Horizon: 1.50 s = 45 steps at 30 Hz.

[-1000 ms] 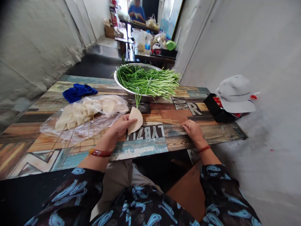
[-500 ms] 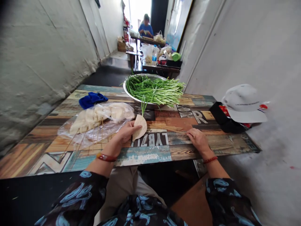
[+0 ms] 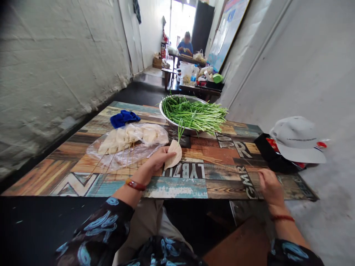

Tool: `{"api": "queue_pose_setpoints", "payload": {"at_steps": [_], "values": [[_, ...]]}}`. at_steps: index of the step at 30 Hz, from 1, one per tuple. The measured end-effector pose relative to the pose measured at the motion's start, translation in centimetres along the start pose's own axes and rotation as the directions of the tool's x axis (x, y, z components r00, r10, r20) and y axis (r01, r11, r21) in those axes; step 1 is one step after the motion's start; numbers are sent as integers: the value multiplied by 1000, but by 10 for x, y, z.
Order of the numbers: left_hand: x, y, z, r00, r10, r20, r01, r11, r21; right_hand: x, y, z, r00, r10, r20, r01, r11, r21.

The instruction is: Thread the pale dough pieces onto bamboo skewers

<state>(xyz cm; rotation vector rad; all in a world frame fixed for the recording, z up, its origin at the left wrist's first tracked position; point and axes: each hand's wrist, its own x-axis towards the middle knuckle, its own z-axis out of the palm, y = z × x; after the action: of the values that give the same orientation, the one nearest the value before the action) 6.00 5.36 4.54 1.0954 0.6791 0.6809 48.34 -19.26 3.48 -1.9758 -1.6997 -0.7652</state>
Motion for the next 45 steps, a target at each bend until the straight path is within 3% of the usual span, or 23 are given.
{"api": "queue_pose_setpoints", "payload": {"at_steps": [3, 7, 10, 13, 17, 21, 25, 30, 36, 40, 45], "values": [[-3, 2, 3, 1000, 23, 15, -24, 1000, 13, -1, -16, -13, 991, 98, -89, -93, 994, 61], [-12, 6, 7, 992, 119, -32, -121, 988, -96, 24, -87, -20, 974, 223, -44, -195, 917, 348], [-25, 14, 5, 961, 166, -220, -217, 948, -235, 51, -152, -19, 954, 284, 92, -262, 651, 712], [-41, 26, -3, 903, 180, -390, -318, 891, -325, 75, -213, -14, 936, 273, 221, -311, 353, 882], [-62, 39, -14, 857, 186, -481, -374, 866, -331, 100, -282, -7, 914, 107, 391, -393, -7, 920], [-71, 46, -18, 860, 205, -468, -370, 881, -294, 123, -327, 2, 879, -103, 465, -477, -190, 858], [-62, 52, -19, 838, 246, -488, -399, 886, -239, 148, -343, 14, 862, -161, 481, -507, -266, 820], [-29, 61, -22, 809, 258, -528, -417, 885, -207, 161, -340, 30, 834, -254, 489, -550, -318, 772], [-4, 61, -32, 825, 243, -510, -394, 895, -210, 149, -331, 42, 762, -323, 561, -641, -249, 726], [-6, 61, -38, 829, 288, -479, -418, 888, -190, 145, -333, 39, 720, -349, 600, -687, -236, 687], [-11, 63, -41, 838, 273, -472, -407, 890, -206, 143, -337, 31, 631, -456, 627, -756, -182, 629]]}}
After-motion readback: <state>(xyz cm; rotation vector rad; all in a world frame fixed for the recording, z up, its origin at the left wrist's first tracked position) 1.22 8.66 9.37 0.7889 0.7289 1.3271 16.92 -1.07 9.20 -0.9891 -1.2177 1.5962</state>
